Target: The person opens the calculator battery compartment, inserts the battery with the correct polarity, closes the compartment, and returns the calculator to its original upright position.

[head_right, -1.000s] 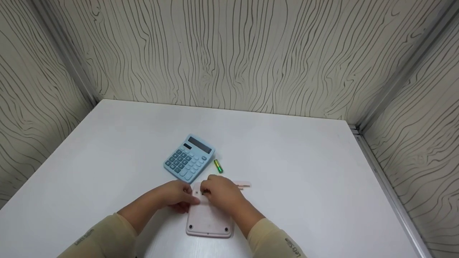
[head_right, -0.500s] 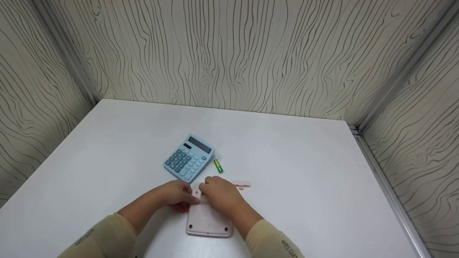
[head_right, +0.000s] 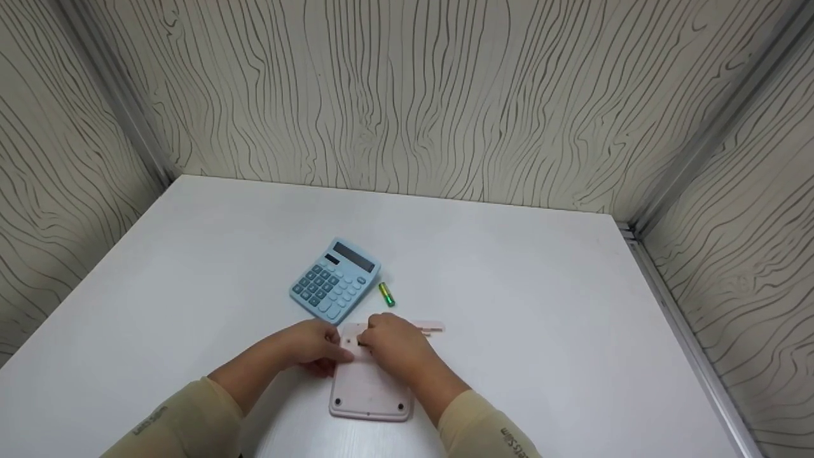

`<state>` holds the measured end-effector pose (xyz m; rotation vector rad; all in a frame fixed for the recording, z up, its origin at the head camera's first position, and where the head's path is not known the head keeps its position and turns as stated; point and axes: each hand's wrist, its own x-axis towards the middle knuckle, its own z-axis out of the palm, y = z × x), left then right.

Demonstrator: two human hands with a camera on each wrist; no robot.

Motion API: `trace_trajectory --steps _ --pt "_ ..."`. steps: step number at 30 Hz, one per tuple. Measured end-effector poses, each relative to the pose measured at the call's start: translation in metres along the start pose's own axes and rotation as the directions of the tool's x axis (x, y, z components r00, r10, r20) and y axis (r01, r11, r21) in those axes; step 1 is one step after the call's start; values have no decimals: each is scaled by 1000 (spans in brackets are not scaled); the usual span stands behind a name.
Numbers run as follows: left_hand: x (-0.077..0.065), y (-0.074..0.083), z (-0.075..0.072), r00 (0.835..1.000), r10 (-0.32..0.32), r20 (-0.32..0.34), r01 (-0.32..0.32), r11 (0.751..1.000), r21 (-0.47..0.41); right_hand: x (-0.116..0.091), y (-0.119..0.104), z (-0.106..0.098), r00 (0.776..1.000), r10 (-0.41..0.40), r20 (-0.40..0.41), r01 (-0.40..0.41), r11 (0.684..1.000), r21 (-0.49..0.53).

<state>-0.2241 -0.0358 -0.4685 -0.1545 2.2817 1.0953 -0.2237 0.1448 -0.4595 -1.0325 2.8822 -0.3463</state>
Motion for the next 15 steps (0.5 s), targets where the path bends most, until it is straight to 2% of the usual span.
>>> trace_trajectory --steps 10,15 --pt "-2 2 0 1000 2 1 -2 1000 7 -3 4 7 986 -137 -95 129 988 -84" --pt "-1 1 -1 1000 5 4 -5 1000 28 -4 6 7 984 -150 -98 142 986 -83"
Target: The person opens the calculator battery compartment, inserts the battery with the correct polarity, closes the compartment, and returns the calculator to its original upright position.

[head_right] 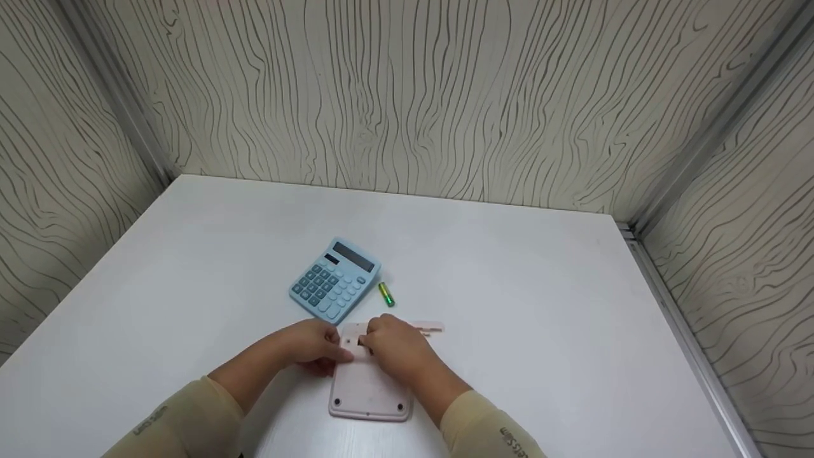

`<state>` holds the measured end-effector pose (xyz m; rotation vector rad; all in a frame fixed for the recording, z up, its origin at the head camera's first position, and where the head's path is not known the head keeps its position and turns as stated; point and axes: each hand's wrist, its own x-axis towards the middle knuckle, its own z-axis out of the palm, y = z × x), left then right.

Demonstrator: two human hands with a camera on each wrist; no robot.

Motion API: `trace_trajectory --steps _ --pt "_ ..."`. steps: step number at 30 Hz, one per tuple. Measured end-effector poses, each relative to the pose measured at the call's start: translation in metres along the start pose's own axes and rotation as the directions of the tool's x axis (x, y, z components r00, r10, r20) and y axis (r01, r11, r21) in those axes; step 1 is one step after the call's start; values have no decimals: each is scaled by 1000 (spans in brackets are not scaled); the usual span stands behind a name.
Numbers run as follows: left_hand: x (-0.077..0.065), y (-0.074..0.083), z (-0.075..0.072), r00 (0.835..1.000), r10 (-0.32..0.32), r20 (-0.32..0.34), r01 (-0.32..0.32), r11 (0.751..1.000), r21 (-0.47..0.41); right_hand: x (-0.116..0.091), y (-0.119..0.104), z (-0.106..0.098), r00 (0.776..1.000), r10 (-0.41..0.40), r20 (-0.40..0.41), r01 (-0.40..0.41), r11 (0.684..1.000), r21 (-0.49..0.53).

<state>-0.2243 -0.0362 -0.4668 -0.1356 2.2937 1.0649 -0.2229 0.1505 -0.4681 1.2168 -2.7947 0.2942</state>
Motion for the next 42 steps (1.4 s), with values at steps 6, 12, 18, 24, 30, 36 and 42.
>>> trace_trajectory --steps 6,12,18,24,30,36,42 --pt "1 0 -1 1000 3 3 -3 1000 -3 1 2 -3 998 46 51 -49 997 54" --pt "2 -1 1 1000 -6 2 6 1000 -8 2 3 -4 991 91 101 -101 990 103" --pt "2 0 2 1000 -20 7 20 1000 -23 1 7 -4 991 96 98 -111 979 172" --pt "0 1 0 1000 -27 8 27 999 -30 1 8 -6 988 66 138 -85 988 130" --pt "1 1 1 1000 -9 14 9 1000 -25 3 15 -14 979 80 185 -105 986 128" --pt "1 1 1 1000 -5 14 5 1000 -27 -1 30 -24 969 213 126 -234 955 183" --pt "-1 1 0 1000 -6 14 7 998 -57 -10 49 -28 932 350 93 -361 918 164"
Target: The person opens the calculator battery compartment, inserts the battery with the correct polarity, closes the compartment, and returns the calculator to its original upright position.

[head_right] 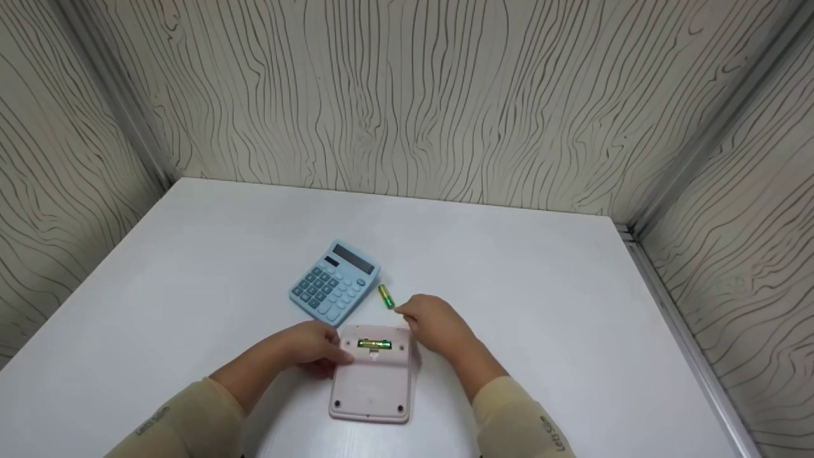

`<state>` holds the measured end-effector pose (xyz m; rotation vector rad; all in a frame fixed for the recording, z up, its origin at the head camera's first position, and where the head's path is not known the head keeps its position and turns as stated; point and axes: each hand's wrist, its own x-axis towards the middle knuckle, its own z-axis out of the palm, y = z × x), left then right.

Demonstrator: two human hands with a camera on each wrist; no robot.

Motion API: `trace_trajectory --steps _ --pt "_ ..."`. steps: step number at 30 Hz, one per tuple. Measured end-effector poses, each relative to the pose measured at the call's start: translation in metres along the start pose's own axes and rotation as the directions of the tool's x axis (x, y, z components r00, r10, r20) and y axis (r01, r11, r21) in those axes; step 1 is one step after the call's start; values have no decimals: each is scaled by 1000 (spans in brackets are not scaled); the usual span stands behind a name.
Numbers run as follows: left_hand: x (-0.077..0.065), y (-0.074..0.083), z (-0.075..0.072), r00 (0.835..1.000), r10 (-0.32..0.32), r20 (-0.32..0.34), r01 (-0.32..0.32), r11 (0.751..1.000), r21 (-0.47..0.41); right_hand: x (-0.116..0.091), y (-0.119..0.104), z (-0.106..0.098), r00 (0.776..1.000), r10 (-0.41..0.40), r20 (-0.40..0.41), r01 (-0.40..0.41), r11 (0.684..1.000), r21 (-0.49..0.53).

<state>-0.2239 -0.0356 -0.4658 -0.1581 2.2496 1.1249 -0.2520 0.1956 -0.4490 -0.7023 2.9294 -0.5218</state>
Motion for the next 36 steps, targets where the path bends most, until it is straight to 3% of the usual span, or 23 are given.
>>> trace_trajectory --steps 6,14,24,29,36 --pt "-1 0 0 1000 -2 -4 2 1000 1 -5 21 3 999 33 -22 -35 997 -68" --pt "0 0 0 1000 2 -8 -2 1000 10 -10 32 11 1000 -17 21 20 988 -153" --pt "1 0 -1 1000 5 0 -5 1000 25 -8 33 23 993 102 56 -89 977 -195" --pt "1 0 0 1000 4 0 -4 1000 10 -9 28 20 993 107 55 -93 974 -207" --pt "1 -1 0 1000 3 -6 -3 1000 12 -9 25 10 995 104 -10 -104 977 -187"
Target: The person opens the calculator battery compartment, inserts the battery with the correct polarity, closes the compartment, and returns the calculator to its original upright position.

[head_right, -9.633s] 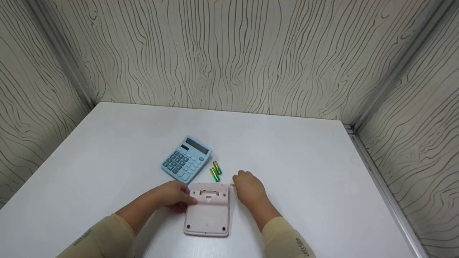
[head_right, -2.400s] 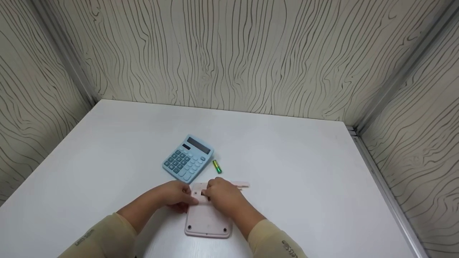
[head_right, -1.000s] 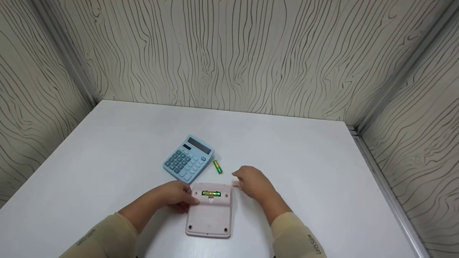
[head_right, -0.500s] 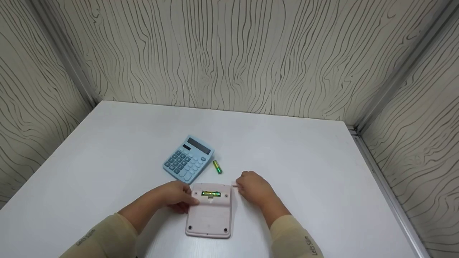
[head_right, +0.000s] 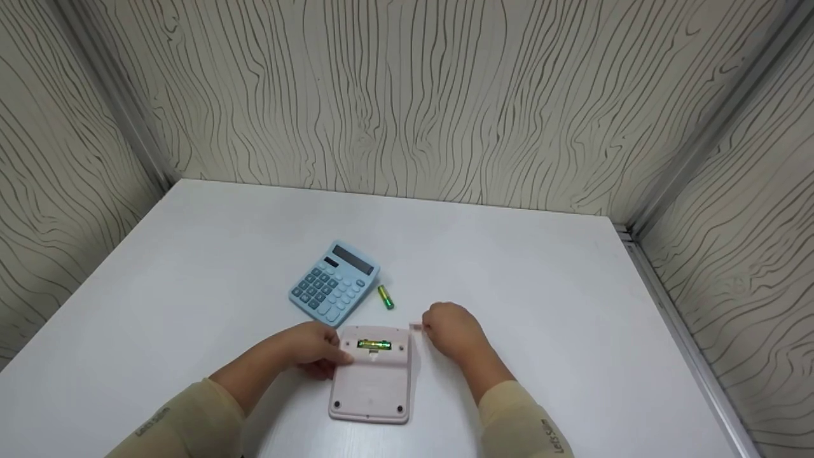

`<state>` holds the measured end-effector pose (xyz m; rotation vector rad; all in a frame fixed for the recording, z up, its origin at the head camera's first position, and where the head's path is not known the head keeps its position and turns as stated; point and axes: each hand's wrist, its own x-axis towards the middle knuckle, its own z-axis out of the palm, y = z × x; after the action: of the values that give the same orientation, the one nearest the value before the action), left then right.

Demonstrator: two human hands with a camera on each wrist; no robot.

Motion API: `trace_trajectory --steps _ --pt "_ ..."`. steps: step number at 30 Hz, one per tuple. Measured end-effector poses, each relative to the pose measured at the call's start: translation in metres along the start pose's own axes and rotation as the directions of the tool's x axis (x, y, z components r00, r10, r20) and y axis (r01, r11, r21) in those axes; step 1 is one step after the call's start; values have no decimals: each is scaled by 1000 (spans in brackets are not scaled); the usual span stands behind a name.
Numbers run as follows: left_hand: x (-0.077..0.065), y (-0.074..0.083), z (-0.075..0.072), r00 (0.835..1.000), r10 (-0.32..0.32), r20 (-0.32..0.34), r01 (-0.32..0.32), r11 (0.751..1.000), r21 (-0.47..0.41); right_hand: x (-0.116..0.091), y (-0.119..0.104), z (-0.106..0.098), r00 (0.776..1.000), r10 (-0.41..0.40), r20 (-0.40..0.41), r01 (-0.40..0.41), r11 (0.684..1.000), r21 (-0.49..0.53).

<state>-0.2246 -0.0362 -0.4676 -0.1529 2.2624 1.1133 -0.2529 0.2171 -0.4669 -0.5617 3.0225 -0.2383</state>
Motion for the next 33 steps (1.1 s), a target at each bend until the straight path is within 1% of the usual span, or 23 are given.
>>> trace_trajectory --steps 4,8,17,21,23,27,29,33 --pt "-1 0 0 1000 2 -7 -2 1000 -7 0 0 0 1000 26 -16 -26 1000 1" --pt "-2 1 0 1000 0 -6 0 1000 -7 -1 1 1 999 33 -31 -32 999 11" --pt "-1 2 -1 1000 -7 0 7 1000 6 0 -1 -4 997 -12 -80 15 999 31" --pt "-1 2 -1 1000 -8 3 8 1000 5 1 -11 -9 996 -9 -88 13 999 48" --pt "-1 2 -1 1000 -8 4 8 1000 1 1 -19 -11 996 -2 -89 7 998 56" --pt "0 1 -1 1000 -16 10 16 1000 -6 0 -36 -15 997 -20 -77 26 997 79" --pt "1 2 0 1000 -23 13 23 1000 -6 -1 -45 -17 997 -43 -63 49 995 86" --pt "2 2 0 1000 -28 11 28 1000 9 -4 -59 -18 990 -129 -56 133 988 78"
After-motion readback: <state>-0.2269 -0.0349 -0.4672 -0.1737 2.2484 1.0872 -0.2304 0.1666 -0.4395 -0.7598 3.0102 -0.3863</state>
